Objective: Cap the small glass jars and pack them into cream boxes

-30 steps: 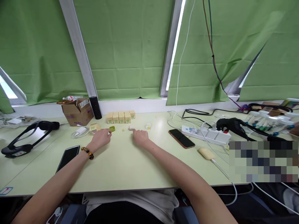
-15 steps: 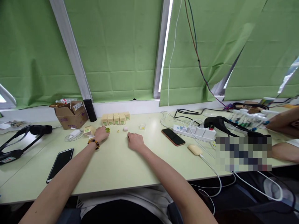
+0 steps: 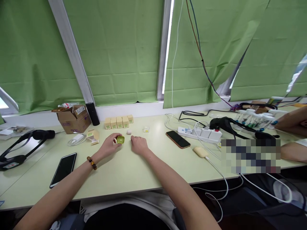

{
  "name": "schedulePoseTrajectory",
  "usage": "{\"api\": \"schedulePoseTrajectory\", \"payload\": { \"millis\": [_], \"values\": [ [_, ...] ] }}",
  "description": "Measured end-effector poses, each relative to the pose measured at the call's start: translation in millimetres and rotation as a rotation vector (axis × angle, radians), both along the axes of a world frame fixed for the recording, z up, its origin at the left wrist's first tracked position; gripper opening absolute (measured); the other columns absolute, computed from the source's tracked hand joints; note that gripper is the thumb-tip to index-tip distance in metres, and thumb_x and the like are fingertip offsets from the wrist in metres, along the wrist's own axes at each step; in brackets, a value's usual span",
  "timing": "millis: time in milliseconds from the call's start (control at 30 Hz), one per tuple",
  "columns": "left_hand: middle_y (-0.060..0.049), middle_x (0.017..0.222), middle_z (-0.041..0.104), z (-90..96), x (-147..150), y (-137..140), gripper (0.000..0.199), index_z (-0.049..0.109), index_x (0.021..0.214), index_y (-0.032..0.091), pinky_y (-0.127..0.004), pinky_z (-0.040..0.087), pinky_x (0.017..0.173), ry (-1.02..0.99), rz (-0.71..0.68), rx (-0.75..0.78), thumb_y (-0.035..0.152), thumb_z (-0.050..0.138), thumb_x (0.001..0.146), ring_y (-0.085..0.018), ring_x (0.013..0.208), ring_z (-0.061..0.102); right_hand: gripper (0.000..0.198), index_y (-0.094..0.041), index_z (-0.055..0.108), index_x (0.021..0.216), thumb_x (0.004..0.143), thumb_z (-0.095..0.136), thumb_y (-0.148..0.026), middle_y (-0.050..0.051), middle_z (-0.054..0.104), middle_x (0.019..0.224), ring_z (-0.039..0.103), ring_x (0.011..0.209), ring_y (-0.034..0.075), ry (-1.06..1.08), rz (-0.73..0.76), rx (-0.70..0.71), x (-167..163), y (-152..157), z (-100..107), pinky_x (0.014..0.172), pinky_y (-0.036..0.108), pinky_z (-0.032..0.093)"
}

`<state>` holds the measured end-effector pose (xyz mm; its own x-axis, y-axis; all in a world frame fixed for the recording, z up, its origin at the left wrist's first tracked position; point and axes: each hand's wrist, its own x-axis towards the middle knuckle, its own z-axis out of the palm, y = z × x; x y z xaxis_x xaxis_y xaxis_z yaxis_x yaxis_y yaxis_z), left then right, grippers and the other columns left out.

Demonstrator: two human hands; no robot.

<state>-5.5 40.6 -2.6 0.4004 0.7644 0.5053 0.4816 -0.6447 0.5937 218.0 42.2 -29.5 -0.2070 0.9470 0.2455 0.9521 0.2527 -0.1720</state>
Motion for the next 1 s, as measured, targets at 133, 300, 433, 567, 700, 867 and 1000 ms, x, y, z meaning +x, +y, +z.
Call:
{"api": "schedulePoseTrajectory", "payload": {
  "millis": [133,300,433,567,700,867,1000],
  "values": [
    [-0.01,0.127,0.068,-0.8,7,-16,0.043,0.067,0.125,0.023,-0.036,0.051,0.087,-0.166,-0.059,-0.037,0.028,0.076,0.083,-0.021,0.096,0.063,0.021,-0.024,0.06,0.117,0.099,0.049,-0.024,0.006,0.075,0.105,0.068,0.092,0.023,0.051,0.027,0.035,6,-4,-1,0.069,0.03,0.037],
    [-0.011,0.093,0.072,-2.7,9,-12,0.048,0.072,0.098,0.013,-0.031,0.048,0.07,-0.414,-0.144,-0.384,0.06,0.064,0.092,-0.016,0.073,0.059,0.047,-0.026,0.043,0.141,0.095,0.055,-0.022,0.0,0.07,0.096,0.064,0.074,0.017,0.415,0.153,0.186,13,-8,3,0.068,0.029,0.041],
    [-0.008,0.075,0.066,-6.1,13,-11,0.063,0.067,0.081,0.011,-0.027,0.04,0.06,-0.624,-0.215,-0.671,0.074,0.062,0.087,-0.013,0.064,0.055,0.057,-0.027,0.038,0.146,0.093,0.059,-0.024,0.0,0.066,0.096,0.062,0.072,0.015,0.619,0.439,0.178,2,-19,5,0.069,0.03,0.047],
    [-0.008,0.071,0.064,-9.4,17,-14,0.064,0.067,0.08,0.01,-0.026,0.033,0.055,-0.668,-0.246,-0.763,0.074,0.066,0.085,-0.011,0.058,0.052,0.049,-0.027,0.046,0.141,0.094,0.062,-0.03,0.002,0.066,0.095,0.062,0.078,0.017,0.782,0.55,0.081,-16,-26,3,0.066,0.03,0.049],
    [-0.008,0.07,0.064,-9.1,16,-17,0.065,0.067,0.078,0.01,-0.026,0.032,0.054,-0.629,-0.26,-0.763,0.074,0.063,0.087,-0.011,0.057,0.052,0.035,-0.024,0.054,0.124,0.094,0.065,-0.038,0.005,0.067,0.101,0.063,0.088,0.02,1.003,0.589,-0.084,-19,-23,1,0.059,0.026,0.047],
    [-0.009,0.072,0.066,-9.3,15,-18,0.064,0.066,0.077,0.011,-0.028,0.036,0.06,-0.576,-0.259,-0.7,0.073,0.056,0.091,-0.014,0.062,0.057,0.043,-0.024,0.052,0.118,0.09,0.072,-0.05,0.004,0.066,0.095,0.062,0.078,0.017,1.256,0.712,-0.358,-13,-21,3,0.054,0.025,0.049],
    [-0.009,0.073,0.068,-9.2,12,-19,0.063,0.068,0.074,0.013,-0.031,0.042,0.066,-0.414,-0.191,-0.511,0.069,0.05,0.096,-0.018,0.069,0.059,0.047,-0.023,0.054,0.118,0.086,0.078,-0.047,0.002,0.065,0.089,0.06,0.071,0.014,1.355,0.712,-0.444,-12,-22,5,0.056,0.025,0.051]
  ]
}}
